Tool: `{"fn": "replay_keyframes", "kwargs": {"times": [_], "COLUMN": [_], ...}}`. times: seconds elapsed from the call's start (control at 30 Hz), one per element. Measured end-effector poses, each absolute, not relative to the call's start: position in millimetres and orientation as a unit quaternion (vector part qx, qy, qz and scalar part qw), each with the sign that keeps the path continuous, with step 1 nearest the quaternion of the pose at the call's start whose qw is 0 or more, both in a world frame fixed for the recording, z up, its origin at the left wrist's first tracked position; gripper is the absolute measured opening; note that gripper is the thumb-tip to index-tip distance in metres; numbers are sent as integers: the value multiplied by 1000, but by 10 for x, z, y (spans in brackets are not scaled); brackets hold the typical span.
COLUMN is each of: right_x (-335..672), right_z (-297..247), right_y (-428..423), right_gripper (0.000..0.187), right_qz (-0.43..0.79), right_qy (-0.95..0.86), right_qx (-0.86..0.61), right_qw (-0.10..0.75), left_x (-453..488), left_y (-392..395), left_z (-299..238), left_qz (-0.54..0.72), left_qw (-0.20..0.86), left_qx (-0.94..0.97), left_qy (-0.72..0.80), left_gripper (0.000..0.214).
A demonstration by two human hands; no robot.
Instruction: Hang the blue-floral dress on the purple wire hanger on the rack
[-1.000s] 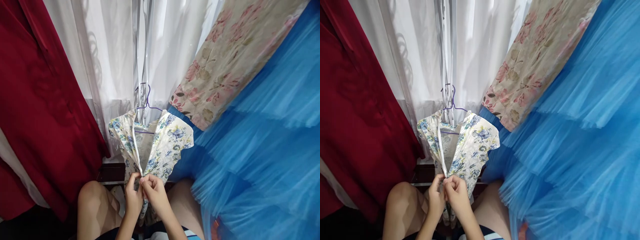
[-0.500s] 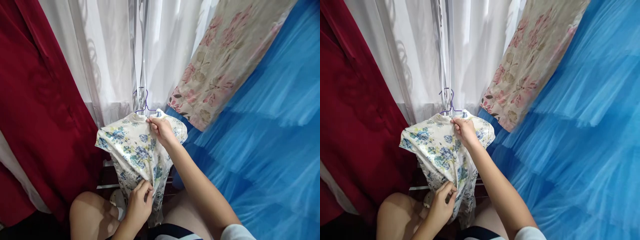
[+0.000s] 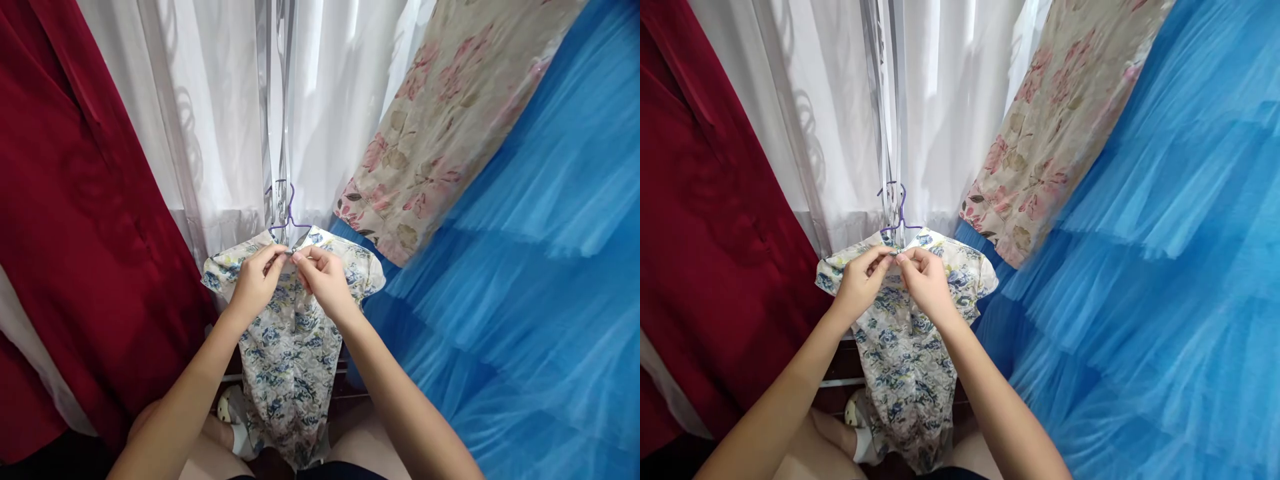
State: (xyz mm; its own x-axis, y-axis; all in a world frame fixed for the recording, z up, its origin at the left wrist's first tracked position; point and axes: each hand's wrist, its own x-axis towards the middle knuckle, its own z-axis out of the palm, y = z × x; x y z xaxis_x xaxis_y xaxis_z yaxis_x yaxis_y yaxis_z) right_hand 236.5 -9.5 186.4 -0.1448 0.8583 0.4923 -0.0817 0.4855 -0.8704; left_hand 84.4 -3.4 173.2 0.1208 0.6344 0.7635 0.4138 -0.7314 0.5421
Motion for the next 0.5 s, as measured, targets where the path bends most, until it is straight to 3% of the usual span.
{"fn": "replay_keyframes", "kwargs": {"times": [0.2, 0.37, 0.43, 0.5], "right_x": [2337, 2348, 2342, 2317], "right_z": [1495, 1048, 1001, 1008], "right_y": [81, -25, -136, -226], "right_gripper": [22, 24, 24, 23], "right_qz": [298, 370, 387, 397], "right_qy": [-667, -657, -662, -667], "right_qx": [-371, -395, -378, -371], "right_qw": [573, 525, 519, 509], "left_x": [883, 204, -111, -314], "left_y": [-41, 182, 351, 499], "left_z": [1855, 1874, 1736, 1506], "left_qz": [660, 806, 842, 842], "left_qw": [97, 110, 195, 351], "left_qx": [657, 488, 400, 263], "left_qy": [351, 318, 304, 314], "left_gripper": [15, 14, 11, 16]}}
